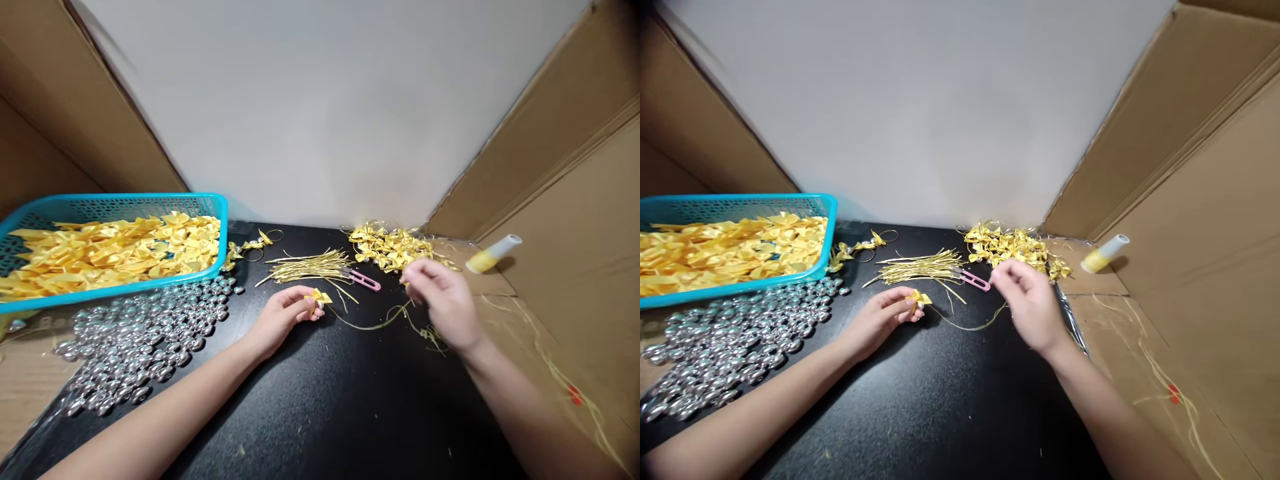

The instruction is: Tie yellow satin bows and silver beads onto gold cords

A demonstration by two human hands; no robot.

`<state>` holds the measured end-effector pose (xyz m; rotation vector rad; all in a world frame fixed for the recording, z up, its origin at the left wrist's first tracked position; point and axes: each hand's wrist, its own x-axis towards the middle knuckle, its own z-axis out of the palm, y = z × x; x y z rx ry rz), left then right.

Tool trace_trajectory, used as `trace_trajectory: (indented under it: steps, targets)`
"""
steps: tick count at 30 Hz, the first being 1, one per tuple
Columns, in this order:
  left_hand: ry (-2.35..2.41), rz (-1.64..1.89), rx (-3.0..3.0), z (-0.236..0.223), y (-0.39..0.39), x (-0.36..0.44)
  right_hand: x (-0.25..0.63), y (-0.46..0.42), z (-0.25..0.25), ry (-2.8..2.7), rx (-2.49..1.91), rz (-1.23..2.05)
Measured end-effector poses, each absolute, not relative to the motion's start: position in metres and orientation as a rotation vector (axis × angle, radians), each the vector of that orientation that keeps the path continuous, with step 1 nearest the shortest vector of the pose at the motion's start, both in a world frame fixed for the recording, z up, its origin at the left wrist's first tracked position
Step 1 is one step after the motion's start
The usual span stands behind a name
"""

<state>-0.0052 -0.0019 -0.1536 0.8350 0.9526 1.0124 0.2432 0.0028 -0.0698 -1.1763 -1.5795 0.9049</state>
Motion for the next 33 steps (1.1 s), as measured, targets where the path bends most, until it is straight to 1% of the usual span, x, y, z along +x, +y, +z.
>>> trace_trajectory:
  steps: [4, 8, 10, 14, 18, 22, 28, 30, 33]
  targets:
    - [0.943, 0.984, 0.923, -0.15, -0.004, -0.006, 0.268, 0.015, -0.053, -1.234, -1.031, 0.981]
    - [1.036, 1.031, 1.425, -0.144, -0.006, -0.009, 0.279, 0.012, -0.035, -1.139, -0.933, 1.016]
    - [1.035, 0.987, 1.583, -0.143, -0.007, -0.011, 0.28, 0.006, -0.029, -1.136, -0.89, 1.028]
    - [0.994, 0.786, 1.507, -0.142, -0.011, -0.012, 0.276, -0.007, -0.022, -1.183, -0.843, 1.064]
    - [1.011, 0.717, 1.397, -0.141, -0.015, -0.008, 0.268, -0.019, -0.02, -1.217, -0.828, 1.085]
    - [0.999, 0.657, 1.257, -0.142, -0.016, -0.005, 0.253, -0.024, -0.034, -1.307, -0.84, 1.188]
    - [0.986, 0.618, 1.171, -0.141, -0.015, -0.005, 0.222, -0.018, -0.084, -1.534, -1.017, 1.378]
    - [0.995, 0.635, 1.177, -0.141, -0.016, -0.006, 0.215, -0.016, -0.097, -1.617, -1.089, 1.357]
    - [1.009, 0.655, 1.222, -0.143, -0.019, -0.005, 0.21, -0.017, -0.106, -1.811, -1.157, 1.204]
